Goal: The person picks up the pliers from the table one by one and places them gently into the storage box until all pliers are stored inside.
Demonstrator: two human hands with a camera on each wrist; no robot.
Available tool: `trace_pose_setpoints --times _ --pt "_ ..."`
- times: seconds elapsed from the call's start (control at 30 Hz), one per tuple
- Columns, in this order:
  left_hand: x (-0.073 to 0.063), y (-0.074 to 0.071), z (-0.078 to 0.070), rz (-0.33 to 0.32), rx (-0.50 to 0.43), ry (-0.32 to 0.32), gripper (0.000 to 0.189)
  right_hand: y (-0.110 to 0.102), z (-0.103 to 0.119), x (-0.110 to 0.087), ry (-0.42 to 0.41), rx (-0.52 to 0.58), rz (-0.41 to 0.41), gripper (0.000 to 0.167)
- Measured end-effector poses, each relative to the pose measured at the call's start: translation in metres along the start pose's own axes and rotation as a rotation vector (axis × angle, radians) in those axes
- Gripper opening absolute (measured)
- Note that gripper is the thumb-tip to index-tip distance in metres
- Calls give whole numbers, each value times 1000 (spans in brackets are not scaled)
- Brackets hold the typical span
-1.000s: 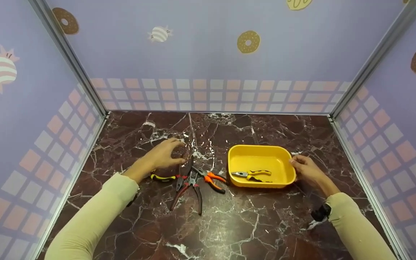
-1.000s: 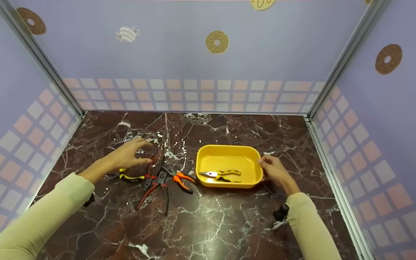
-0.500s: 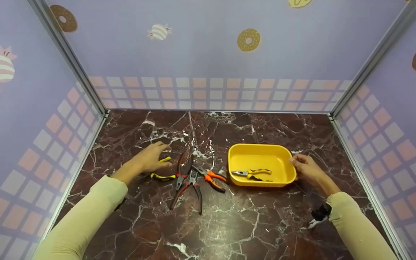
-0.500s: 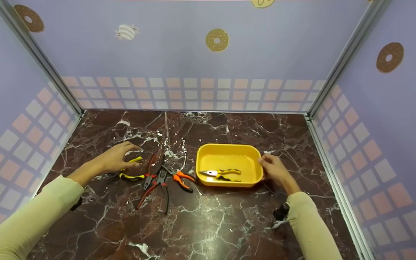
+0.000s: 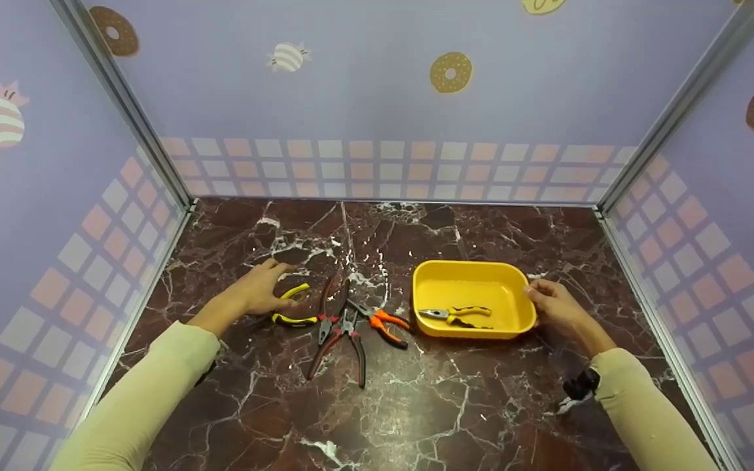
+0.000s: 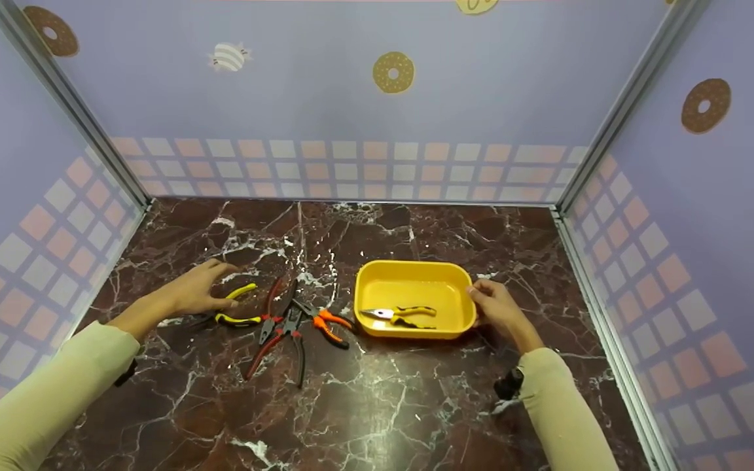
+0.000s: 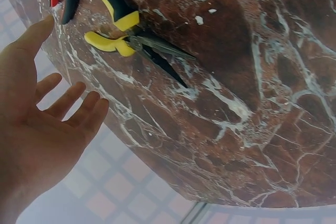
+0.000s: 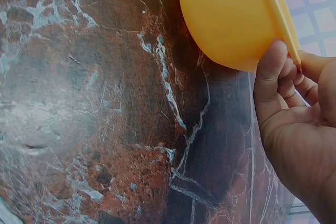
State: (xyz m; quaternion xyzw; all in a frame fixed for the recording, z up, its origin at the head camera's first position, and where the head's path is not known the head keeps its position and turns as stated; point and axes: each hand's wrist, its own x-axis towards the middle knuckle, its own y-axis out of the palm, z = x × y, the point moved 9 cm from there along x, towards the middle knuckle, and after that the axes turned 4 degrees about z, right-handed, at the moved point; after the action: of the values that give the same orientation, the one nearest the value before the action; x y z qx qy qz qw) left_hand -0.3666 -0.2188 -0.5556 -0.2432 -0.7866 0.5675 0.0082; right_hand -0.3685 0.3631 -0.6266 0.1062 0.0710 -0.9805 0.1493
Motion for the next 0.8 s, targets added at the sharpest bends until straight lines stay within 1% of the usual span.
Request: trace_pose_setpoints --times 0.1,0.3,0.6,0.67,0.8 --pt "-3 0 4 -7 -7 -3 78 1 2 0 2 9 0 34" --pt "-6 -1 8 -6 9 8 82 3 2 -1 9 5 8 35" --pt "-7 3 23 10 -3 -24 86 1 -2 -1 21 2 -9 37" --pt "-8 4 23 15 4 -27 87 0 -3 0 26 6 -18 38" --pt "-8 6 22 18 9 -19 89 1 -4 0 20 -1 -8 39"
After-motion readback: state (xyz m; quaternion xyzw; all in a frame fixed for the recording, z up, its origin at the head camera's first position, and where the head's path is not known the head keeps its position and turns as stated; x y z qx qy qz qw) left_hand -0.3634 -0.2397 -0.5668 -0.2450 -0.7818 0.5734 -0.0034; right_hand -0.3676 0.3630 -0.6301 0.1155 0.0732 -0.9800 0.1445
